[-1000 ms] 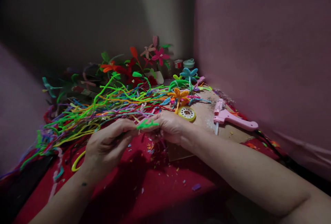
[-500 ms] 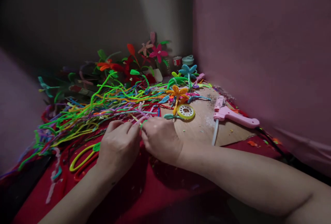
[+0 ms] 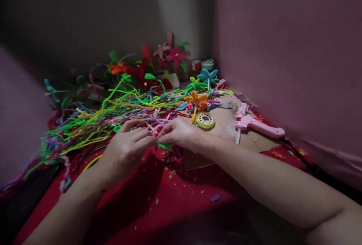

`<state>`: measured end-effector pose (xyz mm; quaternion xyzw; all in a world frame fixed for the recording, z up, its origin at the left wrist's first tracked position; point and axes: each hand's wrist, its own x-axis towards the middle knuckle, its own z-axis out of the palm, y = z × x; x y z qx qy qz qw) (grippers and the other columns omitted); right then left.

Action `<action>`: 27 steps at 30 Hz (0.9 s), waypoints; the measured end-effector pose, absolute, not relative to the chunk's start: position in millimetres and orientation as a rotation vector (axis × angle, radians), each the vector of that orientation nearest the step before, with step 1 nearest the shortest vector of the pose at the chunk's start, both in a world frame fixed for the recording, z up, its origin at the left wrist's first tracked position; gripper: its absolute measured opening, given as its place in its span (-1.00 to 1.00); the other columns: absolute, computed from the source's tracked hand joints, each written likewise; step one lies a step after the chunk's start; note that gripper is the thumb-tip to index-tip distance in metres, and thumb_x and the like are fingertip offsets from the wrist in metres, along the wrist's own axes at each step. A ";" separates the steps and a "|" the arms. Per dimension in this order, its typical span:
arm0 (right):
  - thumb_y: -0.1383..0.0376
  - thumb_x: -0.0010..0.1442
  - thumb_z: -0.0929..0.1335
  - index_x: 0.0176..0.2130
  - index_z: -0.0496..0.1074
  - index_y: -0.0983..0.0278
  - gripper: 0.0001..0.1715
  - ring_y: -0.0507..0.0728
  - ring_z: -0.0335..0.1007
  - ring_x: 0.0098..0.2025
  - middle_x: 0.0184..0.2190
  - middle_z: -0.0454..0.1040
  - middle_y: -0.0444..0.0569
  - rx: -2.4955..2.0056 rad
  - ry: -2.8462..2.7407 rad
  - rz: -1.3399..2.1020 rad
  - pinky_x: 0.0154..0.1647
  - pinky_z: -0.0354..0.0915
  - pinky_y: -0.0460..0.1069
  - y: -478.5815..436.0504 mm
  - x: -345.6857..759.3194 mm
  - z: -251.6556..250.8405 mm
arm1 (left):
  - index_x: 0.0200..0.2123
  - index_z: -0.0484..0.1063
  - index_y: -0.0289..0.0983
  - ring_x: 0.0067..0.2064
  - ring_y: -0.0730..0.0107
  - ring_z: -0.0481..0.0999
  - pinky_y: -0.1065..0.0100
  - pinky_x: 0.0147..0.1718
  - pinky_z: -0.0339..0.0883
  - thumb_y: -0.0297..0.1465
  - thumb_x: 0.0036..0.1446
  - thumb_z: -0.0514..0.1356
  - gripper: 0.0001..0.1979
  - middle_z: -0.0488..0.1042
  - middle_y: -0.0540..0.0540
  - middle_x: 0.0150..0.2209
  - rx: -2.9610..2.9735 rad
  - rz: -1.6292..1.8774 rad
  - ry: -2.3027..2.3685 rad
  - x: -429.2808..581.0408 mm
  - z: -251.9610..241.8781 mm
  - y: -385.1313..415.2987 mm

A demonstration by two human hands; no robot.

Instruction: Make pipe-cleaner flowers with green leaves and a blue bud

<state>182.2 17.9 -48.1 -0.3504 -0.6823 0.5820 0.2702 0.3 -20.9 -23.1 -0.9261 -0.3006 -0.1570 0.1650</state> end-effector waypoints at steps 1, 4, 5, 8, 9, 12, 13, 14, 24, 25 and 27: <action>0.40 -0.02 0.36 -0.50 0.49 0.36 -0.90 -0.03 0.25 -0.56 -0.62 0.40 -0.14 -0.890 -1.779 1.706 -0.47 0.18 -0.10 18.4 183.2 -49.1 | -0.32 0.45 -0.26 -0.37 0.37 0.44 0.08 -0.03 0.19 -0.58 0.13 -0.03 -0.73 0.48 -0.07 -0.42 -2.639 -0.442 -0.847 1.4 -22.6 -22.0; 0.34 0.02 0.32 -0.50 0.51 0.38 -0.81 0.01 0.34 -0.54 -0.58 0.47 -0.06 -0.717 -1.650 1.979 -0.41 0.28 -0.05 17.0 185.2 -49.6 | -0.34 0.44 -0.28 -0.37 0.35 0.43 0.04 0.01 0.17 -0.55 0.15 -0.01 -0.77 0.49 -0.08 -0.41 -2.602 -0.426 -0.837 4.4 -21.9 -25.4; 0.34 0.03 0.32 -0.52 0.51 0.39 -0.79 0.02 0.35 -0.55 -0.59 0.47 -0.05 -0.706 -1.635 2.011 -0.41 0.29 -0.04 16.1 185.4 -48.8 | -0.34 0.44 -0.29 -0.37 0.34 0.43 0.03 0.02 0.17 -0.55 0.16 -0.01 -0.77 0.49 -0.09 -0.41 -2.582 -0.420 -0.840 5.2 -22.3 -26.2; 0.34 0.00 0.33 -0.57 0.49 0.37 -0.79 0.01 0.33 -0.60 -0.64 0.46 -0.07 -0.796 -1.646 1.988 -0.47 0.27 -0.06 13.4 184.4 -45.0 | -0.36 0.43 -0.32 -0.36 0.33 0.43 0.02 0.05 0.15 -0.55 0.17 -0.03 -0.76 0.48 -0.10 -0.42 -2.531 -0.398 -0.859 6.9 -25.4 -27.0; 0.34 -0.01 0.33 -0.60 0.48 0.36 -0.79 0.00 0.32 -0.61 -0.66 0.45 -0.08 -0.835 -1.646 1.968 -0.50 0.26 -0.08 12.6 183.6 -44.0 | -0.37 0.43 -0.32 -0.35 0.33 0.43 0.02 0.05 0.15 -0.55 0.18 -0.03 -0.76 0.47 -0.10 -0.43 -2.520 -0.393 -0.867 7.2 -26.7 -26.7; 0.34 -0.05 0.35 -0.63 0.46 0.34 -0.81 -0.01 0.29 -0.63 -0.69 0.43 -0.10 -0.930 -1.608 1.883 -0.54 0.23 -0.09 10.3 180.7 -42.7 | -0.38 0.42 -0.31 -0.33 0.32 0.44 0.02 0.07 0.14 -0.54 0.19 -0.04 -0.75 0.47 -0.10 -0.42 -2.521 -0.415 -0.874 7.0 -28.6 -26.1; 0.33 -0.06 0.35 -0.63 0.46 0.34 -0.81 -0.01 0.28 -0.63 -0.69 0.43 -0.11 -0.938 -1.590 1.837 -0.54 0.24 -0.09 9.5 179.9 -42.6 | -0.34 0.42 -0.30 -0.28 0.30 0.45 0.01 0.08 0.12 -0.54 0.19 -0.03 -0.77 0.49 -0.12 -0.37 -2.520 -0.454 -0.882 6.4 -27.9 -26.4; 0.33 -0.07 0.36 -0.63 0.46 0.34 -0.82 -0.01 0.28 -0.62 -0.68 0.42 -0.11 -0.938 -1.571 1.780 -0.53 0.24 -0.09 8.6 179.2 -42.3 | -0.29 0.42 -0.29 -0.21 0.26 0.45 0.01 0.08 0.10 -0.53 0.18 -0.01 -0.79 0.50 -0.14 -0.29 -2.503 -0.520 -0.910 5.5 -26.4 -27.0; 0.39 0.02 0.27 -0.56 0.43 0.34 -0.80 -0.04 0.24 -0.57 -0.63 0.40 -0.14 -0.959 -1.580 1.321 -0.50 0.18 -0.12 -2.4 175.6 -41.7 | -0.40 0.46 -0.29 -0.54 0.54 0.28 0.46 -0.56 0.13 -0.30 -0.08 0.30 -0.81 0.41 0.03 -0.51 -2.359 -2.157 -2.376 10.3 -22.2 -27.0; 0.41 0.01 0.27 -0.56 0.43 0.34 -0.80 -0.05 0.23 -0.57 -0.63 0.39 -0.15 -0.958 -1.603 1.314 -0.50 0.17 -0.13 -3.9 174.6 -42.3 | -0.42 0.48 -0.31 -0.55 0.56 0.26 0.47 -0.57 0.11 -0.31 -0.10 0.32 -0.80 0.41 0.03 -0.53 -2.362 -2.253 -2.497 13.6 -25.6 -25.7; 0.42 0.00 0.26 -0.57 0.42 0.34 -0.80 -0.06 0.21 -0.58 -0.63 0.38 -0.16 -0.970 -1.630 1.342 -0.52 0.15 -0.14 -6.4 172.7 -42.6 | -0.51 0.50 -0.35 -0.58 0.61 0.21 0.49 -0.57 0.07 -0.33 -0.14 0.34 -0.82 0.37 0.04 -0.61 -2.265 -2.458 -2.574 19.1 -31.4 -24.1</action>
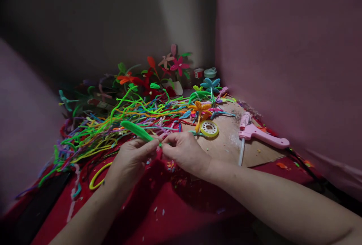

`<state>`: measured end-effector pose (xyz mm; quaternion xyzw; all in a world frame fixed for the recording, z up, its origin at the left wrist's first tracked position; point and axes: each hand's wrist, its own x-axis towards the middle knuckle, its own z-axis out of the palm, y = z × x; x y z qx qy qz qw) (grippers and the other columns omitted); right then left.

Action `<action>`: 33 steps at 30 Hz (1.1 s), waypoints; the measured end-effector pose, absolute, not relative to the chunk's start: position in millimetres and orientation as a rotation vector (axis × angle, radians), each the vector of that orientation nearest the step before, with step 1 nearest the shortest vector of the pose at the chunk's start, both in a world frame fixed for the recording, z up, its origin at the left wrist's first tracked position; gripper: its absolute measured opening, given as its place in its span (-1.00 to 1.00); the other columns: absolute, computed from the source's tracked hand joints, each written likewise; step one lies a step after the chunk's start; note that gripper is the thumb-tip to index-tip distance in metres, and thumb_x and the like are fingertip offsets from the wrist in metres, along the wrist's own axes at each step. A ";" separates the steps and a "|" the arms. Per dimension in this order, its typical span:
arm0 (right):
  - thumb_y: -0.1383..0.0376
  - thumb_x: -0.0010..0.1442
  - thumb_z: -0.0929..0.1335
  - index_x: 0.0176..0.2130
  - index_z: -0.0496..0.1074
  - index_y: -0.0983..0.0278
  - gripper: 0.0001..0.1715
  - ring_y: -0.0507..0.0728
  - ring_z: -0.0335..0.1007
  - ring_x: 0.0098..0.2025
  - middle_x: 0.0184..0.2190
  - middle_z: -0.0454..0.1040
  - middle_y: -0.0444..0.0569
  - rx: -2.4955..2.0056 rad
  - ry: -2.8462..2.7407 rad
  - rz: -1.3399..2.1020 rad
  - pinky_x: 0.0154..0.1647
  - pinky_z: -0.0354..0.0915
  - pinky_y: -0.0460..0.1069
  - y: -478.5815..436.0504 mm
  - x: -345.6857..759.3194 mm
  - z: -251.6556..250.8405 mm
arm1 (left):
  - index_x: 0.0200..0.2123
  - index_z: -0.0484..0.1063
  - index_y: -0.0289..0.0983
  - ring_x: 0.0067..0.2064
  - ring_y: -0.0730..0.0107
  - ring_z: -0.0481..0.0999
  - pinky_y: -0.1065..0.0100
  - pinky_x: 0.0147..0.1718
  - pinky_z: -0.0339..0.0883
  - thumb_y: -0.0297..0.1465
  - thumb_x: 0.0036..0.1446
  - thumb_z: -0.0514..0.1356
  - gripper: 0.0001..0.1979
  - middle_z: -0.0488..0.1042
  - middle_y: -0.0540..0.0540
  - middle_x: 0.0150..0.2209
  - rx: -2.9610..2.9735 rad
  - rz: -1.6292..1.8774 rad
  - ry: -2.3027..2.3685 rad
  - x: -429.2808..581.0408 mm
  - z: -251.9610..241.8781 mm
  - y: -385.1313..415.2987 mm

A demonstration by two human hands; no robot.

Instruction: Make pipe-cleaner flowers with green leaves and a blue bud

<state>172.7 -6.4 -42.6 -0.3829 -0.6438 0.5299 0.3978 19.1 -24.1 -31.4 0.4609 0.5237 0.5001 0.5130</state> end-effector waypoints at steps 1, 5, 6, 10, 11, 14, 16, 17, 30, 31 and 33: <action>0.42 0.00 0.26 -0.57 0.41 0.34 -0.81 -0.06 0.20 -0.59 -0.64 0.37 -0.16 -0.979 -1.628 1.385 -0.53 0.14 -0.14 -7.4 171.9 -42.2 | -0.52 0.52 -0.36 -0.58 0.62 0.21 0.50 -0.57 0.07 -0.36 -0.17 0.36 -0.83 0.38 0.04 -0.61 1.053 1.218 1.236 20.9 -33.2 -23.9; 0.38 -0.02 0.29 -0.57 0.41 0.35 -0.84 -0.07 0.17 -0.63 -0.67 0.35 -0.17 -0.967 -1.527 1.611 -0.57 0.12 -0.14 -8.5 169.9 -40.1 | -0.48 0.58 -0.38 -0.54 0.56 0.31 0.47 -0.53 0.15 -0.45 -0.27 0.39 -0.82 0.47 -0.04 -0.57 0.921 1.237 1.152 21.7 -35.7 -24.7; 0.38 -0.03 0.30 -0.59 0.40 0.35 -0.84 -0.07 0.19 -0.63 -0.67 0.36 -0.16 -0.946 -1.508 1.634 -0.56 0.13 -0.14 -8.4 169.3 -40.5 | -0.48 0.58 -0.37 -0.52 0.51 0.35 0.45 -0.50 0.19 -0.46 -0.27 0.39 -0.83 0.49 -0.05 -0.56 0.926 1.245 1.139 21.3 -36.3 -24.5; 0.35 -0.04 0.31 -0.66 0.33 0.32 -0.79 -0.06 0.19 -0.67 -0.73 0.35 -0.16 -0.905 -1.376 1.681 -0.57 0.15 -0.13 -6.5 164.8 -47.9 | -0.53 0.58 -0.31 -0.44 0.43 0.42 0.40 -0.37 0.28 -0.46 -0.23 0.37 -0.92 0.53 -0.03 -0.53 1.105 1.317 1.197 22.7 -40.7 -20.3; 0.33 -0.05 0.32 -0.65 0.32 0.32 -0.79 -0.06 0.18 -0.69 -0.75 0.34 -0.17 -0.906 -1.325 1.710 -0.59 0.14 -0.12 -5.8 163.5 -50.3 | -0.54 0.58 -0.30 -0.44 0.44 0.42 0.40 -0.37 0.28 -0.46 -0.23 0.37 -0.92 0.52 -0.01 -0.53 1.140 1.340 1.222 23.6 -41.9 -19.0; 0.26 -0.05 0.36 -0.59 0.33 0.32 -0.80 -0.05 0.20 -0.70 -0.73 0.38 -0.16 -0.876 -1.245 1.805 -0.61 0.15 -0.11 -4.0 161.4 -54.4 | -0.50 0.59 -0.30 -0.46 0.45 0.41 0.41 -0.41 0.27 -0.45 -0.22 0.37 -0.89 0.51 0.00 -0.55 1.103 1.379 1.204 26.0 -44.2 -16.2; 0.23 -0.03 0.35 -0.57 0.34 0.33 -0.78 -0.05 0.22 -0.70 -0.71 0.40 -0.14 -0.873 -1.264 1.833 -0.60 0.16 -0.12 -4.0 161.9 -53.8 | -0.51 0.57 -0.32 -0.50 0.48 0.39 0.41 -0.45 0.25 -0.43 -0.22 0.37 -0.89 0.48 -0.01 -0.57 1.035 1.332 1.146 26.4 -44.6 -16.0; 0.23 -0.02 0.34 -0.57 0.34 0.34 -0.77 -0.05 0.22 -0.70 -0.71 0.40 -0.14 -0.890 -1.292 1.833 -0.61 0.16 -0.12 -4.4 162.5 -52.8 | -0.53 0.56 -0.34 -0.52 0.49 0.37 0.42 -0.48 0.23 -0.43 -0.22 0.37 -0.89 0.46 -0.02 -0.58 1.006 1.289 1.127 26.3 -44.4 -16.1; 0.34 -0.06 0.28 -0.64 0.28 0.31 -0.83 -0.05 0.16 -0.76 -0.79 0.33 -0.18 -0.906 -1.286 1.817 -0.70 0.13 -0.14 -9.3 162.7 -51.8 | -0.55 0.50 -0.34 -0.57 0.61 0.18 0.48 -0.55 0.06 -0.39 -0.21 0.36 -0.85 0.33 0.09 -0.62 1.156 1.466 1.340 25.9 -38.3 -10.2; 0.34 -0.06 0.28 -0.62 0.29 0.31 -0.84 -0.05 0.17 -0.77 -0.79 0.34 -0.18 -0.903 -1.274 1.832 -0.71 0.13 -0.15 -9.3 162.5 -53.4 | -0.55 0.49 -0.34 -0.57 0.61 0.17 0.48 -0.56 0.05 -0.37 -0.19 0.35 -0.84 0.32 0.09 -0.62 1.148 1.474 1.338 24.9 -37.9 -9.8; 0.34 -0.06 0.29 -0.61 0.30 0.31 -0.86 -0.05 0.18 -0.77 -0.79 0.35 -0.18 -0.911 -1.255 1.857 -0.72 0.14 -0.16 -9.6 161.6 -55.8 | -0.53 0.47 -0.33 -0.57 0.59 0.18 0.47 -0.57 0.05 -0.35 -0.17 0.34 -0.83 0.30 0.10 -0.61 1.150 1.490 1.358 21.0 -36.7 -8.0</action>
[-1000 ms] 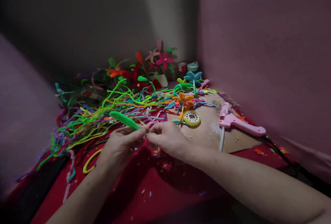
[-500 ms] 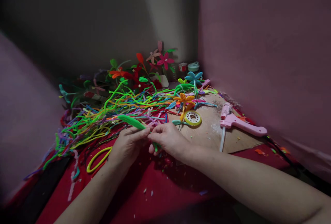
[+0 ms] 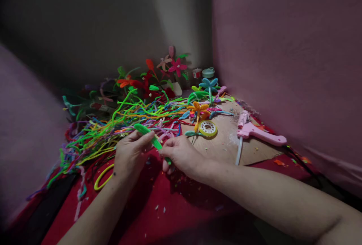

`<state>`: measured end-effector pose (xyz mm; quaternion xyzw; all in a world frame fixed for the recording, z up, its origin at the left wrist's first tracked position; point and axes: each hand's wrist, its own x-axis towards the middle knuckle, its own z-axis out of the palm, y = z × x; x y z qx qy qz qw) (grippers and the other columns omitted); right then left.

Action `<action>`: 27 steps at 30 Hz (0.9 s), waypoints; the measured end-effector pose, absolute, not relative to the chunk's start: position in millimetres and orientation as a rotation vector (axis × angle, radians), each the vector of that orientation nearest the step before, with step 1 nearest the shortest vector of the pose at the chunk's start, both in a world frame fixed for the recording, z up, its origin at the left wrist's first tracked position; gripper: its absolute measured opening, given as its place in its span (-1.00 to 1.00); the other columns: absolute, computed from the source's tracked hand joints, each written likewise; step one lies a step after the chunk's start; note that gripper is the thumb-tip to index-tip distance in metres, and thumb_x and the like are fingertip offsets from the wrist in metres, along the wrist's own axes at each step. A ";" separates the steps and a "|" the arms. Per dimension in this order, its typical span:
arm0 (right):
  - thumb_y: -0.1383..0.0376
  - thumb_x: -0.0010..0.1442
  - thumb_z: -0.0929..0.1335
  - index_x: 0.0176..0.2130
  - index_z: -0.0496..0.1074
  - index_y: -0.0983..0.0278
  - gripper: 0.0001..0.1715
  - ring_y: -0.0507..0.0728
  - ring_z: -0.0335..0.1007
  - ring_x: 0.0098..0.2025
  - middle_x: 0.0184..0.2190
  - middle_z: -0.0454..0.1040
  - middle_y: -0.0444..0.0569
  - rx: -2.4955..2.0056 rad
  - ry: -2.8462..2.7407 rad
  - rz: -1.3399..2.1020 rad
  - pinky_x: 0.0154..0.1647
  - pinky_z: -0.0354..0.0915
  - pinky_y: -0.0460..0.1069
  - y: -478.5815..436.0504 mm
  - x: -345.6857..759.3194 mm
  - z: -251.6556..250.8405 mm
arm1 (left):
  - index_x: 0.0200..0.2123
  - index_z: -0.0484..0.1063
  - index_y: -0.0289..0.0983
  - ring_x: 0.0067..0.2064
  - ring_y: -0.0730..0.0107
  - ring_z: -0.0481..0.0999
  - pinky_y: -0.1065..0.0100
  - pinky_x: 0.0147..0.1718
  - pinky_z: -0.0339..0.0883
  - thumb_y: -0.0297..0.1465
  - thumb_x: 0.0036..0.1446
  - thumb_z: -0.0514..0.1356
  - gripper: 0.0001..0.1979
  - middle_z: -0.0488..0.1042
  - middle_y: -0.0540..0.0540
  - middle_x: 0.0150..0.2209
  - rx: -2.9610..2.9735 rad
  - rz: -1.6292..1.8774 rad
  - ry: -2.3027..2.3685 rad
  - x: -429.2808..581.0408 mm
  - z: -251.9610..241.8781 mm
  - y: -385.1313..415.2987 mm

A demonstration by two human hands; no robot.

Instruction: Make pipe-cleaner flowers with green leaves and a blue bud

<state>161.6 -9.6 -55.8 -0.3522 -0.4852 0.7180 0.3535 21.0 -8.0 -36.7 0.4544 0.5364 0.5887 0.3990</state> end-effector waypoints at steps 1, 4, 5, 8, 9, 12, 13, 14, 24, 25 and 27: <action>0.34 -0.06 0.29 -0.61 0.30 0.31 -0.86 -0.05 0.19 -0.77 -0.79 0.35 -0.18 -0.923 -1.246 1.870 -0.73 0.14 -0.16 -9.8 161.0 -56.2 | -0.54 0.46 -0.33 -0.56 0.57 0.20 0.46 -0.56 0.07 -0.34 -0.17 0.33 -0.83 0.30 0.09 -0.61 1.195 1.514 1.389 18.4 -36.0 -6.8; 0.36 -0.05 0.29 -0.62 0.27 0.31 -0.84 -0.06 0.17 -0.79 -0.81 0.34 -0.19 -0.957 -1.226 1.897 -0.75 0.13 -0.18 -10.4 159.4 -54.0 | -0.57 0.46 -0.30 -0.47 0.51 0.27 0.45 -0.47 0.15 -0.37 -0.13 0.32 -0.87 0.33 0.06 -0.56 1.529 1.634 1.509 10.4 -33.1 -3.1; 0.37 -0.05 0.28 -0.63 0.27 0.31 -0.84 -0.06 0.17 -0.80 -0.81 0.34 -0.20 -0.964 -1.221 1.902 -0.76 0.13 -0.18 -10.4 159.2 -52.7 | -0.58 0.47 -0.29 -0.45 0.50 0.28 0.45 -0.45 0.16 -0.38 -0.12 0.31 -0.88 0.33 0.06 -0.54 1.645 1.674 1.526 8.1 -32.1 -2.0; 0.38 -0.04 0.28 -0.60 0.28 0.31 -0.85 -0.06 0.18 -0.80 -0.80 0.34 -0.21 -0.977 -1.229 1.904 -0.77 0.14 -0.19 -10.3 159.7 -49.6 | -0.58 0.45 -0.29 -0.45 0.50 0.29 0.45 -0.45 0.18 -0.39 -0.09 0.30 -0.88 0.33 0.05 -0.53 1.737 1.731 1.539 3.9 -29.7 0.0; 0.38 -0.03 0.28 -0.59 0.28 0.31 -0.86 -0.06 0.19 -0.80 -0.80 0.35 -0.21 -0.983 -1.240 1.902 -0.77 0.14 -0.19 -10.2 160.1 -49.3 | -0.59 0.44 -0.29 -0.46 0.51 0.29 0.45 -0.46 0.18 -0.39 -0.08 0.30 -0.86 0.32 0.06 -0.53 1.711 1.736 1.545 3.3 -28.9 0.4; 0.38 -0.02 0.28 -0.58 0.30 0.31 -0.86 -0.05 0.19 -0.80 -0.80 0.35 -0.20 -1.006 -1.263 1.904 -0.77 0.15 -0.18 -10.7 160.9 -50.0 | -0.61 0.42 -0.30 -0.46 0.52 0.29 0.46 -0.46 0.19 -0.40 -0.07 0.30 -0.83 0.33 0.05 -0.53 1.724 1.759 1.563 2.9 -26.2 0.4; 0.39 -0.02 0.28 -0.58 0.30 0.31 -0.87 -0.05 0.19 -0.80 -0.80 0.35 -0.20 -1.008 -1.262 1.908 -0.77 0.15 -0.17 -11.1 161.0 -50.4 | -0.63 0.41 -0.30 -0.45 0.52 0.30 0.46 -0.45 0.19 -0.40 -0.08 0.30 -0.83 0.33 0.05 -0.53 1.749 1.763 1.568 2.8 -25.0 0.3; 0.39 -0.02 0.27 -0.58 0.30 0.31 -0.87 -0.05 0.19 -0.80 -0.80 0.35 -0.20 -1.004 -1.258 1.912 -0.77 0.14 -0.17 -11.5 161.0 -50.6 | -0.62 0.42 -0.31 -0.46 0.54 0.29 0.47 -0.46 0.19 -0.40 -0.08 0.30 -0.83 0.33 0.04 -0.53 1.741 1.764 1.573 2.7 -23.6 0.5; 0.31 -0.03 0.33 -0.63 0.34 0.32 -0.79 -0.07 0.12 -0.60 -0.67 0.30 -0.19 -0.936 -1.131 1.373 -0.56 0.07 -0.13 9.0 173.3 -49.6 | -0.38 0.41 -0.34 -0.66 0.68 0.18 0.56 -0.70 0.00 -0.24 -0.08 0.28 -0.72 0.33 0.08 -0.59 1.198 1.055 1.347 16.5 -38.9 -6.8; 0.32 -0.04 0.34 -0.66 0.32 0.32 -0.77 -0.07 0.10 -0.58 -0.67 0.25 -0.20 -0.930 -1.142 1.318 -0.54 0.06 -0.12 12.0 174.8 -50.1 | -0.39 0.40 -0.34 -0.66 0.67 0.19 0.56 -0.70 0.01 -0.23 -0.07 0.27 -0.72 0.32 0.08 -0.59 1.217 0.962 1.328 21.9 -41.5 -9.6; 0.31 -0.06 0.35 -0.67 0.28 0.31 -0.75 -0.06 0.07 -0.58 -0.68 0.19 -0.22 -0.919 -1.126 1.319 -0.53 0.06 -0.11 15.0 175.8 -51.4 | -0.37 0.39 -0.34 -0.66 0.65 0.23 0.55 -0.70 0.01 -0.21 -0.04 0.24 -0.71 0.38 0.04 -0.55 1.224 0.856 1.293 32.7 -44.8 -14.5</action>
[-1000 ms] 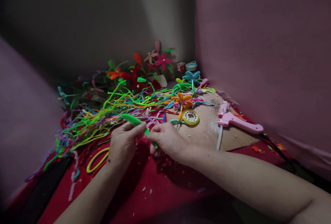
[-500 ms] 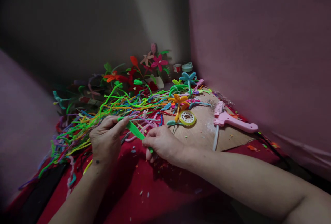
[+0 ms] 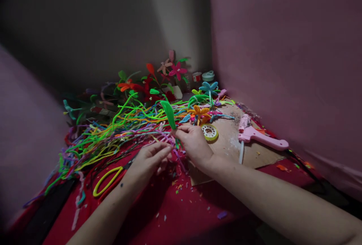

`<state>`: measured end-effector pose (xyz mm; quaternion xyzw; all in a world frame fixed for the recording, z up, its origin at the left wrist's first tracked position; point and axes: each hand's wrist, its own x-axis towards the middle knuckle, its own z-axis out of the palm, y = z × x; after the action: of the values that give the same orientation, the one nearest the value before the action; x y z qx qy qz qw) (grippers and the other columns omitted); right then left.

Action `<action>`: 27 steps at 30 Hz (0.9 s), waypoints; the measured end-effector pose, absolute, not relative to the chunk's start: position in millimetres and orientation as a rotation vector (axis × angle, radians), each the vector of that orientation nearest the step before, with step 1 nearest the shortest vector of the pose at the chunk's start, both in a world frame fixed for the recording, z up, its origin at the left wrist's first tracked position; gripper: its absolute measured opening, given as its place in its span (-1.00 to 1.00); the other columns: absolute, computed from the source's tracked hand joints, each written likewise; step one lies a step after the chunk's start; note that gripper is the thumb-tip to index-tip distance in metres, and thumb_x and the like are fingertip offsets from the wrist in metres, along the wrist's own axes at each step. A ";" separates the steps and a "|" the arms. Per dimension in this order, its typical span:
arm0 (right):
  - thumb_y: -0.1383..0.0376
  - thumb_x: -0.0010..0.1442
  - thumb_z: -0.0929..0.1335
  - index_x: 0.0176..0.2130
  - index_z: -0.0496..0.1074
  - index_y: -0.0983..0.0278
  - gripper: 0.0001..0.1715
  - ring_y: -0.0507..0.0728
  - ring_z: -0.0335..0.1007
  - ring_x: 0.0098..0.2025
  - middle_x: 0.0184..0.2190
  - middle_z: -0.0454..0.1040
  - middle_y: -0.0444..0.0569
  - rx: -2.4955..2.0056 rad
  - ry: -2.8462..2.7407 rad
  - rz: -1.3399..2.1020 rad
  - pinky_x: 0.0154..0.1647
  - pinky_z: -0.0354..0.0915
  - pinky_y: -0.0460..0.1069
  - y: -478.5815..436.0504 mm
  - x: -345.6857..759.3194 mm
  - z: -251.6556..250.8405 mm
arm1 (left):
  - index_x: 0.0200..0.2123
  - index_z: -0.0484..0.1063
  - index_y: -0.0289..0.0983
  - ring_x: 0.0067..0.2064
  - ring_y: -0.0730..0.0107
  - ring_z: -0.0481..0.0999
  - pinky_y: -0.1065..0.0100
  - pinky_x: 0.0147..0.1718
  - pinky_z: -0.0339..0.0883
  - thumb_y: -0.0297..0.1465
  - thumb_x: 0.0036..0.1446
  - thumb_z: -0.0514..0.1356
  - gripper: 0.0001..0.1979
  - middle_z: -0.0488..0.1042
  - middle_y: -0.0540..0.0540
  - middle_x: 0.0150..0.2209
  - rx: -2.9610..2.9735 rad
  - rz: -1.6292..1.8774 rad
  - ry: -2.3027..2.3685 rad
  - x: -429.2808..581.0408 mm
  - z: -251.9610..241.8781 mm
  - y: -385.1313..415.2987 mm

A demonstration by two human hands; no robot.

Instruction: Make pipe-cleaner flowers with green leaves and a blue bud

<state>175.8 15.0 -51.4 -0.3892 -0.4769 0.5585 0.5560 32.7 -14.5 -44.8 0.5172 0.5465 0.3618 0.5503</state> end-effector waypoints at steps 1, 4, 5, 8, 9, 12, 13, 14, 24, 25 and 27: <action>0.29 -0.06 0.35 -0.66 0.29 0.31 -0.77 -0.05 0.08 -0.59 -0.67 0.20 -0.22 -0.911 -1.118 1.383 -0.54 0.07 -0.10 14.9 175.2 -52.3 | -0.38 0.39 -0.33 -0.66 0.64 0.24 0.55 -0.70 0.02 -0.22 -0.04 0.24 -0.72 0.37 0.04 -0.55 1.235 0.839 1.279 37.3 -45.6 -16.3; 0.25 -0.07 0.36 -0.57 0.33 0.31 -0.82 -0.03 0.14 -0.58 -0.63 0.26 -0.20 -0.892 -1.069 1.584 -0.57 0.07 -0.10 11.1 170.8 -56.3 | -0.49 0.36 -0.33 -0.68 0.65 0.19 0.55 -0.71 0.01 -0.27 -0.03 0.22 -0.78 0.30 0.08 -0.64 1.274 0.843 1.251 45.1 -45.8 -19.7; 0.25 -0.08 0.37 -0.54 0.34 0.32 -0.83 -0.03 0.16 -0.57 -0.61 0.29 -0.19 -0.891 -1.064 1.610 -0.57 0.07 -0.10 9.7 169.5 -57.9 | -0.53 0.34 -0.33 -0.70 0.66 0.17 0.55 -0.72 -0.01 -0.29 -0.02 0.21 -0.78 0.27 0.09 -0.67 1.267 0.845 1.238 45.6 -45.4 -20.2; 0.23 -0.06 0.37 -0.52 0.34 0.33 -0.80 -0.05 0.12 -0.58 -0.59 0.30 -0.19 -0.906 -1.119 1.590 -0.59 0.02 -0.11 8.8 169.0 -61.5 | -0.57 0.30 -0.33 -0.73 0.69 0.12 0.56 -0.76 -0.10 -0.32 -0.02 0.21 -0.77 0.27 0.09 -0.69 1.116 0.835 1.190 43.0 -43.2 -19.5; 0.21 -0.02 0.36 -0.53 0.32 0.32 -0.77 -0.05 0.08 -0.60 -0.61 0.27 -0.19 -0.918 -1.152 1.565 -0.61 -0.01 -0.11 9.4 170.0 -61.5 | -0.58 0.29 -0.33 -0.74 0.69 0.12 0.56 -0.77 -0.13 -0.32 -0.03 0.21 -0.77 0.27 0.08 -0.68 1.044 0.829 1.174 41.4 -42.0 -18.0; 0.12 0.08 0.32 -0.54 0.23 0.29 -0.67 -0.07 -0.03 -0.62 -0.64 0.15 -0.23 -0.972 -1.162 1.369 -0.63 -0.08 -0.11 11.9 175.4 -56.7 | -0.57 0.28 -0.33 -0.73 0.70 0.10 0.58 -0.78 -0.16 -0.34 -0.03 0.20 -0.80 0.28 0.07 -0.65 0.899 0.806 1.126 37.3 -37.4 -9.7; 0.11 0.10 0.31 -0.54 0.21 0.28 -0.65 -0.07 -0.06 -0.62 -0.64 0.12 -0.24 -0.969 -1.143 1.288 -0.63 -0.08 -0.11 12.6 177.2 -54.0 | -0.56 0.29 -0.33 -0.73 0.70 0.09 0.58 -0.78 -0.15 -0.36 -0.03 0.19 -0.81 0.29 0.06 -0.64 0.885 0.792 1.113 36.5 -35.9 -6.0; 0.10 0.12 0.30 -0.53 0.19 0.28 -0.64 -0.07 -0.08 -0.62 -0.63 0.10 -0.25 -0.950 -1.124 1.217 -0.63 -0.09 -0.11 13.2 178.8 -51.3 | -0.55 0.30 -0.34 -0.72 0.71 0.09 0.58 -0.78 -0.13 -0.37 -0.03 0.18 -0.83 0.29 0.06 -0.62 0.877 0.778 1.104 36.2 -34.8 -2.3; 0.16 0.22 0.22 -0.55 0.21 0.27 -0.62 -0.07 -0.07 -0.66 -0.69 0.07 -0.25 -0.822 -1.123 1.140 -0.64 -0.09 -0.11 7.2 184.1 -39.8 | -0.54 0.31 -0.34 -0.71 0.71 0.05 0.57 -0.78 -0.13 -0.36 -0.07 0.13 -0.86 0.23 0.07 -0.60 0.854 0.639 1.066 50.7 -44.7 13.8; 0.15 0.22 0.23 -0.55 0.21 0.27 -0.62 -0.07 -0.05 -0.66 -0.68 0.09 -0.24 -0.830 -1.150 1.128 -0.64 -0.08 -0.11 5.8 184.1 -40.1 | -0.54 0.32 -0.34 -0.72 0.71 0.05 0.57 -0.78 -0.13 -0.34 -0.07 0.14 -0.84 0.24 0.07 -0.60 0.872 0.624 1.080 52.1 -46.2 14.0; 0.15 0.22 0.23 -0.55 0.20 0.27 -0.62 -0.07 -0.04 -0.65 -0.66 0.10 -0.24 -0.837 -1.213 1.121 -0.64 -0.07 -0.11 3.2 183.4 -41.7 | -0.54 0.33 -0.34 -0.74 0.69 0.06 0.57 -0.79 -0.14 -0.28 -0.04 0.15 -0.78 0.26 0.07 -0.63 0.927 0.597 1.126 54.1 -47.7 13.2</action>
<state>183.4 3.2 -41.7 -0.3612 -0.5235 0.4839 0.6011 54.1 13.2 -47.7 0.4169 0.5067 0.2684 0.7052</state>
